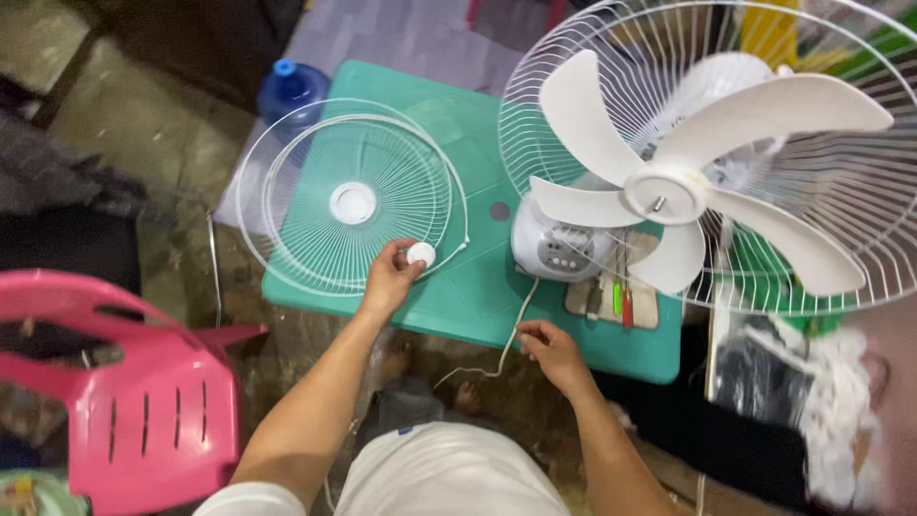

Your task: The person disassembles a white table fan on a green table. They remove the front grille, unscrew the central cap, detach the fan blades, and remove the rear grille and motor housing components.

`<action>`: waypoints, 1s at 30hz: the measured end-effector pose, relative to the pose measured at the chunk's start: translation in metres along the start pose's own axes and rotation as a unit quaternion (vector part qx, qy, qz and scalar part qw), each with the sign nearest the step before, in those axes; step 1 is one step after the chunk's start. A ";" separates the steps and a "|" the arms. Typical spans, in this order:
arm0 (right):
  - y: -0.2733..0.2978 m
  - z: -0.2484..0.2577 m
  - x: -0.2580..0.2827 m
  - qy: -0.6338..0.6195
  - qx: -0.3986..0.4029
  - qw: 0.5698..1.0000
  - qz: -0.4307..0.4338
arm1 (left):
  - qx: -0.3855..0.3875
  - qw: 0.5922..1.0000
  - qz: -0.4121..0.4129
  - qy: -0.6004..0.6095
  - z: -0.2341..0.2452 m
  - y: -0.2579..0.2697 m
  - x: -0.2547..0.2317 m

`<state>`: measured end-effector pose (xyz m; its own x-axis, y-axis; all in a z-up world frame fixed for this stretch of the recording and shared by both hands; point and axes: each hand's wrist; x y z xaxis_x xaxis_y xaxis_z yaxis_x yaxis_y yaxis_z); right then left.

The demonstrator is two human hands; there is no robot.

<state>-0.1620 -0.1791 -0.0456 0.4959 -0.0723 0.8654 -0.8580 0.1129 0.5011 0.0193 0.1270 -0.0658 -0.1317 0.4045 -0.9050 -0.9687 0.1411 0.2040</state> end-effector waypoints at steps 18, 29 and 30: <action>0.030 -0.007 0.018 0.007 -0.155 0.985 -0.080 | 0.182 0.915 -0.053 -0.356 -0.087 -0.023 0.027; 0.031 0.012 0.047 -0.028 -0.155 0.987 0.029 | 0.095 0.938 -0.117 -0.312 -0.079 0.002 -0.035; 0.033 0.013 0.059 -0.037 -0.156 0.985 0.066 | 0.087 0.938 -0.137 -0.307 -0.075 0.008 -0.060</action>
<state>-0.1628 -0.1925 0.0222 0.3617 -0.1081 0.9260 -0.8252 0.4250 0.3719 0.0037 0.0357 -0.0381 0.3138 0.7681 -0.5582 -0.8929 0.4386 0.1016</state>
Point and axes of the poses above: each hand's wrist, its own y-axis away from the middle knuckle, its own z-axis out of the back of the hand, x = y × z, and after that the axes turned 13 degrees about -y, right-handed
